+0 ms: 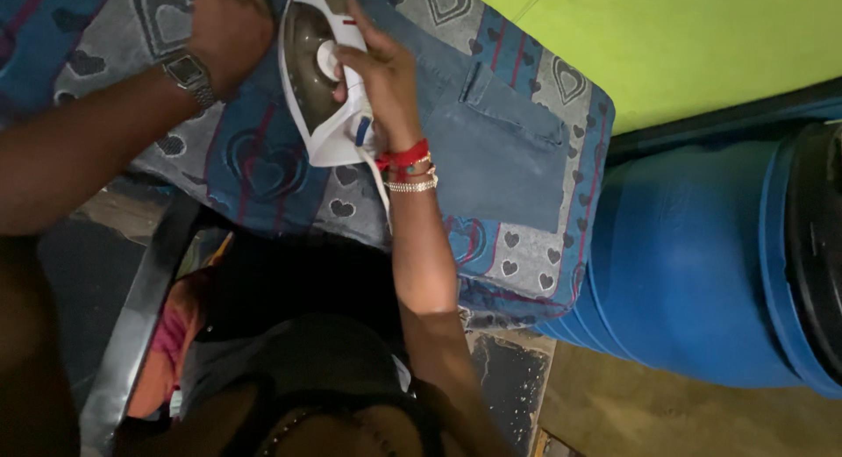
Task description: The person irons a pair of denim trousers on a padded surface, moving the iron across different sections of the fabric and turning the garment over to reach other parts.
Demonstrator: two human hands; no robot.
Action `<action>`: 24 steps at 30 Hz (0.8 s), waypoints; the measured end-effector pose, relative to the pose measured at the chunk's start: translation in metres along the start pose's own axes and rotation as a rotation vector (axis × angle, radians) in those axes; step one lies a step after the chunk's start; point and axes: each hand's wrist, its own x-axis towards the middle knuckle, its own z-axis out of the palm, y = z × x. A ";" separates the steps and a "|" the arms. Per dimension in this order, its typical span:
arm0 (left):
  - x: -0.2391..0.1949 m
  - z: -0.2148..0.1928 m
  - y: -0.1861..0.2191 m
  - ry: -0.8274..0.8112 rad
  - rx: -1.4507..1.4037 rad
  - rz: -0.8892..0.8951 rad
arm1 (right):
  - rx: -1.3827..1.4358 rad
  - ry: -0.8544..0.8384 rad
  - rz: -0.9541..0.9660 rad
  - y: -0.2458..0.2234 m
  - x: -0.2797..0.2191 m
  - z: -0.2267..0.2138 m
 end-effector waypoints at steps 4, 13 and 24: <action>-0.002 -0.020 -0.002 0.084 0.055 0.010 | -0.076 -0.004 0.086 -0.014 -0.009 -0.001; 0.001 0.015 0.005 -0.104 0.090 0.006 | -0.087 0.029 0.023 -0.002 -0.017 -0.004; -0.041 0.036 -0.030 0.564 -0.641 -0.180 | -0.031 -0.092 0.112 -0.013 -0.036 -0.009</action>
